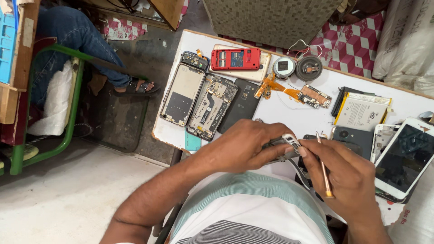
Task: The person uses a screwdriver to remove screws from a white smartphone chassis held in the left hand. The person places the removed screws on the table among other disassembled phone parts and continues unscrewing additional fasteners from the same device.
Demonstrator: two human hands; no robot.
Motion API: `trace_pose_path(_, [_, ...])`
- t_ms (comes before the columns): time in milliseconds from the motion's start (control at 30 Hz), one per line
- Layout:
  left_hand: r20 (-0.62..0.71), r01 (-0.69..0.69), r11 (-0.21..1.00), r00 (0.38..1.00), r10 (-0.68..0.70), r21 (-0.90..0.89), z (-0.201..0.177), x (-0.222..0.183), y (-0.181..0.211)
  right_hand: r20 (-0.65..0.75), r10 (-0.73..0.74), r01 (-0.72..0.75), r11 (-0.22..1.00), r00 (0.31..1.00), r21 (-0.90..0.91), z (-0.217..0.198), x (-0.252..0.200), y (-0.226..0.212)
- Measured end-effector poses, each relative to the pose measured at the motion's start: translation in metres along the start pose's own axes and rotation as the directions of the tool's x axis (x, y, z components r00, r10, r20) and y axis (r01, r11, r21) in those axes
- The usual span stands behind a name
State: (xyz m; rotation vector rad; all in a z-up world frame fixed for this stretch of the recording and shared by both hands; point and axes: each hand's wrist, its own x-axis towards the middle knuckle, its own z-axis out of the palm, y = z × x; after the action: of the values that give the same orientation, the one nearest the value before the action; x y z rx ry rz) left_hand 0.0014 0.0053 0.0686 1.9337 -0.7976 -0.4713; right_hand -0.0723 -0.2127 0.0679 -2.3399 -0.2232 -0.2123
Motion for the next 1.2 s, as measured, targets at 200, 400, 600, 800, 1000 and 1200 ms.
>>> trace_pose_path(200, [0.136,0.133,0.990,0.983,-0.126,-0.041,-0.009,0.004,-0.004,0.050,-0.007,0.010,0.998,0.999,-0.058,0.013,-0.004,-0.001])
trace_pose_path(400, [0.133,0.081,0.996,0.988,-0.074,-0.043,-0.002,0.003,-0.017,0.047,0.007,-0.004,0.997,0.999,-0.080,0.025,-0.010,-0.003])
trace_pose_path(600, [0.079,0.042,0.999,0.996,-0.043,0.009,0.001,0.001,-0.015,-0.017,-0.047,0.044,0.992,0.999,-0.122,0.035,-0.014,-0.006])
trace_pose_path(800, [0.095,0.073,0.994,0.993,-0.066,-0.077,-0.001,-0.002,-0.022,0.027,0.032,-0.030,0.997,0.999,-0.071,0.040,-0.015,0.001])
trace_pose_path(1000, [0.143,0.189,0.915,0.979,-0.147,-0.357,-0.004,-0.002,-0.032,0.079,0.207,-0.221,0.936,0.975,0.273,0.025,-0.008,0.011])
trace_pose_path(1200, [0.001,0.083,0.912,0.996,-0.091,-0.402,-0.002,-0.008,-0.025,0.123,0.228,-0.255,0.756,0.966,0.603,0.004,-0.017,0.019])
